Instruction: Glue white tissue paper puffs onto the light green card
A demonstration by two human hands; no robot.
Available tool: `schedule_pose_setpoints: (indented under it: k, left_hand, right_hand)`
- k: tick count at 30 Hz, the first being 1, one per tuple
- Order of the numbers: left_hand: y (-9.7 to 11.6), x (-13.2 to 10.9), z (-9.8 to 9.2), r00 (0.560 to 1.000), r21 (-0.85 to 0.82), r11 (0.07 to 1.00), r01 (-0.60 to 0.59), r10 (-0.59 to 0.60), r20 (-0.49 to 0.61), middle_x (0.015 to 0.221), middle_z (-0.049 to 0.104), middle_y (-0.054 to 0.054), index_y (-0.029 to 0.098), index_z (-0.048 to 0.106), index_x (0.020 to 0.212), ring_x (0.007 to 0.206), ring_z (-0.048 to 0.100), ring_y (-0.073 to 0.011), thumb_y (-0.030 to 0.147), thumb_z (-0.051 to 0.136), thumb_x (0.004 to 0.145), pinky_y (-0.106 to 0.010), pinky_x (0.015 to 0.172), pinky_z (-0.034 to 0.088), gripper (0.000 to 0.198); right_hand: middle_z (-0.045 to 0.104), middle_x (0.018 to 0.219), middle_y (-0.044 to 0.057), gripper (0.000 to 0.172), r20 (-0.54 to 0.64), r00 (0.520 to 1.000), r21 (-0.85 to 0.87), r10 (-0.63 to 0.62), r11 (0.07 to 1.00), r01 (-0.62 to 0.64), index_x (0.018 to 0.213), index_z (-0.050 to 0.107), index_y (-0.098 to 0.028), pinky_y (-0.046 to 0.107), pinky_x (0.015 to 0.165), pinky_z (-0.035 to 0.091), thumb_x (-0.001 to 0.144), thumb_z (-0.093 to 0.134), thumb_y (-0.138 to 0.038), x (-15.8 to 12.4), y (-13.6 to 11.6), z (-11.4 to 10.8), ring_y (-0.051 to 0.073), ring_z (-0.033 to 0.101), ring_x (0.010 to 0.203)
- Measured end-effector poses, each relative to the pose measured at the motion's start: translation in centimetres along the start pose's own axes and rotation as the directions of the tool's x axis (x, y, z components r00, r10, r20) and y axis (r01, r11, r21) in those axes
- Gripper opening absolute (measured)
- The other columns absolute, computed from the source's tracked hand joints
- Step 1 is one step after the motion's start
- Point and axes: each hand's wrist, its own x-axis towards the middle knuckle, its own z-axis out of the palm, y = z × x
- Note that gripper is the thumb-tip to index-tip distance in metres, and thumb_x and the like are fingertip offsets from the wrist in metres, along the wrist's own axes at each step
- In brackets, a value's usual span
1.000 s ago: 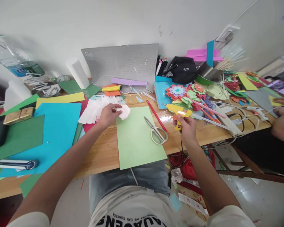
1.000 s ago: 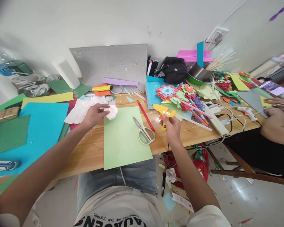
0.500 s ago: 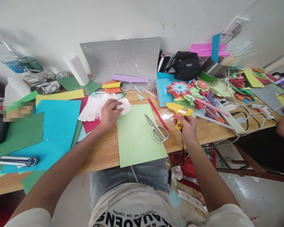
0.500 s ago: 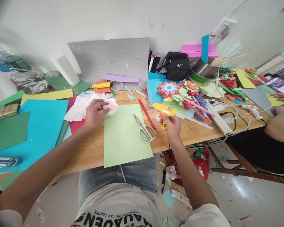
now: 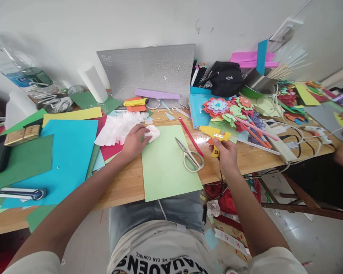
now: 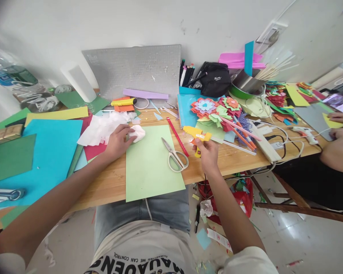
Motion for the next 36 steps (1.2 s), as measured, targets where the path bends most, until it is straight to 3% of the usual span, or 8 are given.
schedule_pose_setpoints:
  k: [8, 15, 20, 23, 27, 34, 36]
  left_hand:
    - [0.4, 0.7, -0.6, 0.994, 0.139, 0.989, -0.053, 0.039, 0.100, 0.124, 0.059, -0.011, 0.020, 0.069, 0.093, 0.124, 0.044, -0.0301, 0.034, 0.052, 0.095, -0.049, 0.106, 0.042, 0.022]
    - [1.5, 1.4, -0.8, 0.944, 0.212, 0.956, -0.204, 0.135, 0.301, 0.105, 0.065, -0.016, 0.015, 0.064, 0.104, 0.114, 0.056, -0.0296, 0.015, 0.039, 0.095, -0.050, 0.101, 0.047, 0.027]
    - [2.3, 1.1, -0.9, 0.930, 0.209, 0.958, -0.196, 0.114, 0.351, 0.136, 0.057, -0.016, 0.015, 0.061, 0.118, 0.137, 0.045, -0.0274, 0.001, 0.032, 0.090, -0.048, 0.109, 0.044, 0.043]
    - [2.5, 1.0, -0.7, 0.920, 0.218, 0.962, -0.166, 0.071, 0.386, 0.148, 0.048, -0.017, 0.014, 0.058, 0.123, 0.136, 0.048, -0.0275, 0.002, 0.030, 0.092, -0.047, 0.107, 0.046, 0.044]
    - [2.4, 0.9, -0.1, 0.912, 0.259, 0.943, -0.209, 0.092, 0.400, 0.145, 0.052, -0.019, 0.014, 0.056, 0.129, 0.138, 0.047, -0.0283, 0.006, 0.031, 0.094, -0.051, 0.116, 0.036, 0.043]
    - [2.2, 0.6, 0.4, 0.882, 0.278, 0.932, -0.231, 0.081, 0.464, 0.152, 0.042, -0.023, 0.008, 0.050, 0.138, 0.147, 0.032, -0.0297, 0.006, 0.026, 0.094, -0.052, 0.119, 0.029, 0.049]
    - [2.3, 0.6, 0.2, 0.866, 0.255, 0.939, -0.229, 0.076, 0.494, 0.155, 0.038, -0.022, 0.008, 0.045, 0.142, 0.148, 0.029, -0.0309, 0.015, 0.029, 0.097, -0.053, 0.119, 0.029, 0.048]
  right_hand:
    - [0.059, 0.059, -0.001, 0.036, 0.008, 1.000, -0.025, 0.006, 1.000, -0.006, 0.077, 0.065, -0.017, 0.023, 0.046, 0.037, 0.073, 0.078, -0.050, 0.2, 0.7, 0.0, 0.010, 0.052, 0.051]
    - [0.059, 0.058, -0.001, 0.037, 0.022, 1.000, -0.053, 0.007, 0.999, -0.005, 0.076, 0.064, -0.017, 0.023, 0.046, 0.037, 0.073, 0.078, -0.051, 0.1, 0.9, 0.1, 0.010, 0.050, 0.049]
    - [0.059, 0.058, -0.001, 0.036, 0.023, 1.000, -0.059, 0.004, 0.998, -0.002, 0.075, 0.064, -0.017, 0.023, 0.047, 0.037, 0.073, 0.077, -0.050, 0.1, 0.8, 0.1, 0.010, 0.050, 0.050]
    - [0.059, 0.058, -0.001, 0.038, 0.026, 1.000, -0.060, 0.004, 0.998, -0.002, 0.074, 0.064, -0.017, 0.023, 0.046, 0.036, 0.073, 0.077, -0.052, 0.1, 0.6, 0.1, 0.010, 0.051, 0.050]
    - [0.059, 0.059, -0.001, 0.038, 0.040, 0.999, -0.062, 0.006, 0.998, -0.003, 0.076, 0.065, -0.016, 0.023, 0.047, 0.037, 0.073, 0.077, -0.052, 0.1, 0.6, 0.0, 0.010, 0.051, 0.051]
    - [0.059, 0.059, -0.001, 0.035, 0.041, 0.999, -0.051, 0.009, 0.999, -0.007, 0.077, 0.066, -0.016, 0.022, 0.047, 0.036, 0.075, 0.077, -0.050, 0.2, 1.0, 0.0, 0.010, 0.051, 0.051]
    - [0.059, 0.058, -0.001, 0.034, 0.043, 0.999, -0.045, 0.013, 0.999, -0.011, 0.076, 0.066, -0.016, 0.022, 0.047, 0.036, 0.076, 0.077, -0.049, 0.2, 1.0, 0.0, 0.009, 0.050, 0.051]
